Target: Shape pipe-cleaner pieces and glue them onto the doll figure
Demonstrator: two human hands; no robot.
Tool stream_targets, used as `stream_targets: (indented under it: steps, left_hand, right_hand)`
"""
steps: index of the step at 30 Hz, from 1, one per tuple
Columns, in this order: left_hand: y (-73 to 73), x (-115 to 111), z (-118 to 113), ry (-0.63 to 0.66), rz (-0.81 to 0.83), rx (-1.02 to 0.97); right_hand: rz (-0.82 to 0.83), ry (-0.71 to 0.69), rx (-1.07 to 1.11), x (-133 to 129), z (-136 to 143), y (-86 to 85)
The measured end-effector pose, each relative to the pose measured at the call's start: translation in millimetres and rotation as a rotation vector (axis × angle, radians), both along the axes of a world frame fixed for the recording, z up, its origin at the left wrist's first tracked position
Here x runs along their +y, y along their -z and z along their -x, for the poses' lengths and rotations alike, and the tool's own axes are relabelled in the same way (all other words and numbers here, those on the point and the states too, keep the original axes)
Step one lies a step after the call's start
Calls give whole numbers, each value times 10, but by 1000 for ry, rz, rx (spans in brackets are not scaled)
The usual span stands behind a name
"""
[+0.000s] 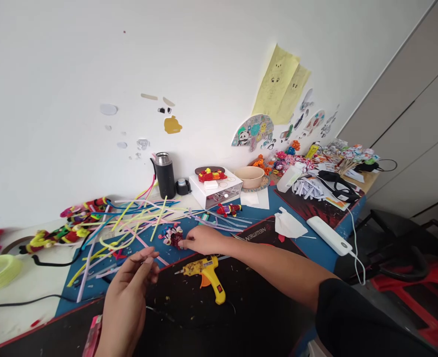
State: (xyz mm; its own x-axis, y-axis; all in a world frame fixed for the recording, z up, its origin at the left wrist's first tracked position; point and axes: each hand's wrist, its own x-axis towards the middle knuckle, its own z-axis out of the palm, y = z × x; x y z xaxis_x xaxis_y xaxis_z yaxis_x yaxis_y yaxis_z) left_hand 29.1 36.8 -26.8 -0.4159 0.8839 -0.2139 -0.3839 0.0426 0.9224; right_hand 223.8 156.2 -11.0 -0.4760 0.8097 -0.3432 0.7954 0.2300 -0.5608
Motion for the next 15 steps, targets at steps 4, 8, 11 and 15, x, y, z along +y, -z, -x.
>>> stream_targets:
  steps: [4,8,11,15]
  left_hand:
    - [19,-2,1,9,-9,11]
    - [48,4,19,5,-7,16]
    - [75,19,33,-7,-19,31]
    - [110,40,43,-19,-37,53]
  right_hand:
    - [-78,-32,-47,-37,12,13]
    - [-110,-42,-56,-65,4,45]
    - [-117,-46,-34,-82,-6,60]
    - [-137,-38,25,-124,-26,11]
